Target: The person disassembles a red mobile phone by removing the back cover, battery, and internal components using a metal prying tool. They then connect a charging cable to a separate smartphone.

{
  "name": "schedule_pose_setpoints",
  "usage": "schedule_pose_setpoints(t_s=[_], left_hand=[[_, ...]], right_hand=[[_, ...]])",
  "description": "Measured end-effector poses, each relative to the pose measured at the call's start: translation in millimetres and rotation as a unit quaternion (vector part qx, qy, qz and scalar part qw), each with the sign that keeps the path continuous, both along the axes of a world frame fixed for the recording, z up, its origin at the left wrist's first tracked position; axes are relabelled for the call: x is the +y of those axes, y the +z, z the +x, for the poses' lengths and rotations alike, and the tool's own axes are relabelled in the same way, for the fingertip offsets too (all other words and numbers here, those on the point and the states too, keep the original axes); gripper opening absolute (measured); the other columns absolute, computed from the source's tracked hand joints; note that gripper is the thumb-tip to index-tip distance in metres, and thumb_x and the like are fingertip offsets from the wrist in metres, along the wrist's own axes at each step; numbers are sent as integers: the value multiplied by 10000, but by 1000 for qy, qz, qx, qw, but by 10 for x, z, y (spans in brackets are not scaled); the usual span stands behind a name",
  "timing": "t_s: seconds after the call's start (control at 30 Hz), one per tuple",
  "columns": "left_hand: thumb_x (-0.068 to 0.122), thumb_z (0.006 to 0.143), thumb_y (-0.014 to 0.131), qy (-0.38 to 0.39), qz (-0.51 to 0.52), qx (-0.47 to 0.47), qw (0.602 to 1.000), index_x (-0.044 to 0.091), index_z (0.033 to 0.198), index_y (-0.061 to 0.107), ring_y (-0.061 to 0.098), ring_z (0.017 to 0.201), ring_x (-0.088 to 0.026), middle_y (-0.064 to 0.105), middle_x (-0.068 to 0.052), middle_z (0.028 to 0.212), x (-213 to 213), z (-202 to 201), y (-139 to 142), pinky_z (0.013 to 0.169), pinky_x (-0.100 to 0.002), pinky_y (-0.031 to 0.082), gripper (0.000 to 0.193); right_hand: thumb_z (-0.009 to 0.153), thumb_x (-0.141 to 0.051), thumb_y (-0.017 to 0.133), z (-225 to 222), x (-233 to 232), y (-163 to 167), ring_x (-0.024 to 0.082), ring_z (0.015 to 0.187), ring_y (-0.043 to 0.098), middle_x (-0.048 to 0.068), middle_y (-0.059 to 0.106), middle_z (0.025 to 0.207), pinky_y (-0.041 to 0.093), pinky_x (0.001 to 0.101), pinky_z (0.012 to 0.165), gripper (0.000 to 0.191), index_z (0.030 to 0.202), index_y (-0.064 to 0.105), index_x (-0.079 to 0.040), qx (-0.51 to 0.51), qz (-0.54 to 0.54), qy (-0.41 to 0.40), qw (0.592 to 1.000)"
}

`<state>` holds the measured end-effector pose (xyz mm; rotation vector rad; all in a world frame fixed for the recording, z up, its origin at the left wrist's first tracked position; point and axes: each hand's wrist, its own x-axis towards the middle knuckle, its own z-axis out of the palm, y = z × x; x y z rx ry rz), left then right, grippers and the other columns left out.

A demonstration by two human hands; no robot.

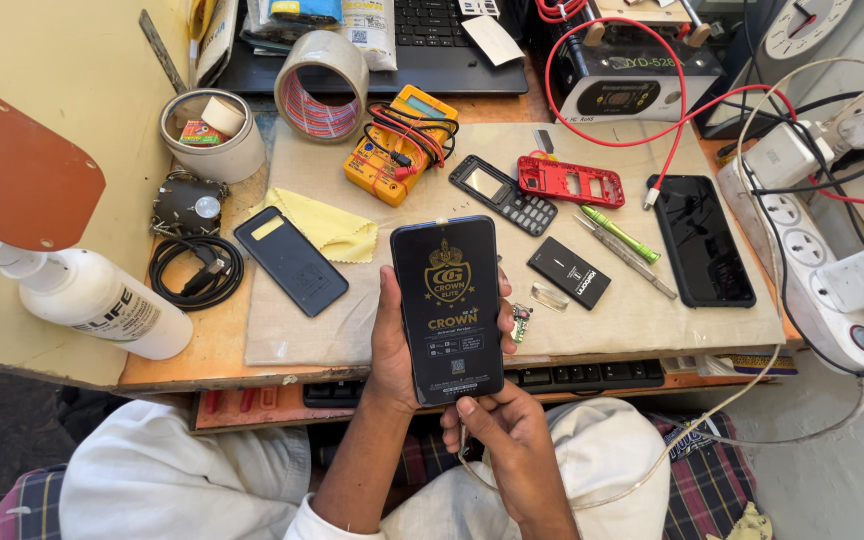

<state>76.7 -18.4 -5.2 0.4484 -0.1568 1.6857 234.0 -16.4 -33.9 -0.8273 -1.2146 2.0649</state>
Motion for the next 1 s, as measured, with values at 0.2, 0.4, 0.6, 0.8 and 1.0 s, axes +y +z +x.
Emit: schedule_pose_setpoints(t_s=[0.2,0.4,0.6,0.8,1.0], left_hand=[[721,1030,412,11,-5,-3,1000,-52,1582,352,655,1133,-352,546,-257,1329,-11,8,9,932,-482,620,951],[716,1001,412,35,-34,29,998,-33,1560,351,644,1097,-372,543,-274,1316,-5,-19,45,898,-511,614,936],[700,1063,408,37,-17,31,999,-92,1563,373,635,1108,-372,540,-286,1312,-18,0,88,913,-515,601,938],[711,1029,416,18,-35,28,999,-81,1527,376,649,1112,-369,553,-267,1311,-1,-26,84,928,-523,595,936],[706,1031,426,-8,-7,5,1000,-47,1582,350,664,1137,-370,577,-252,1353,32,-36,46,975,-526,582,936]], right_hand=[[939,-130,690,4,1,-39,180,687,671,133,736,809,562,333,637,187,1002,703,46,9,3,5,1000],[946,-135,700,32,-16,-16,165,698,688,113,746,817,575,314,678,175,1001,699,30,-5,10,6,1000],[980,-145,693,61,-39,0,142,738,671,85,722,852,554,285,715,193,1073,687,24,13,14,33,999],[956,-119,724,328,95,131,88,833,650,33,712,915,546,249,771,223,1117,695,33,-80,122,49,988],[929,-108,683,898,555,336,154,874,732,117,791,944,587,302,811,255,1126,713,52,-193,148,-23,970]])
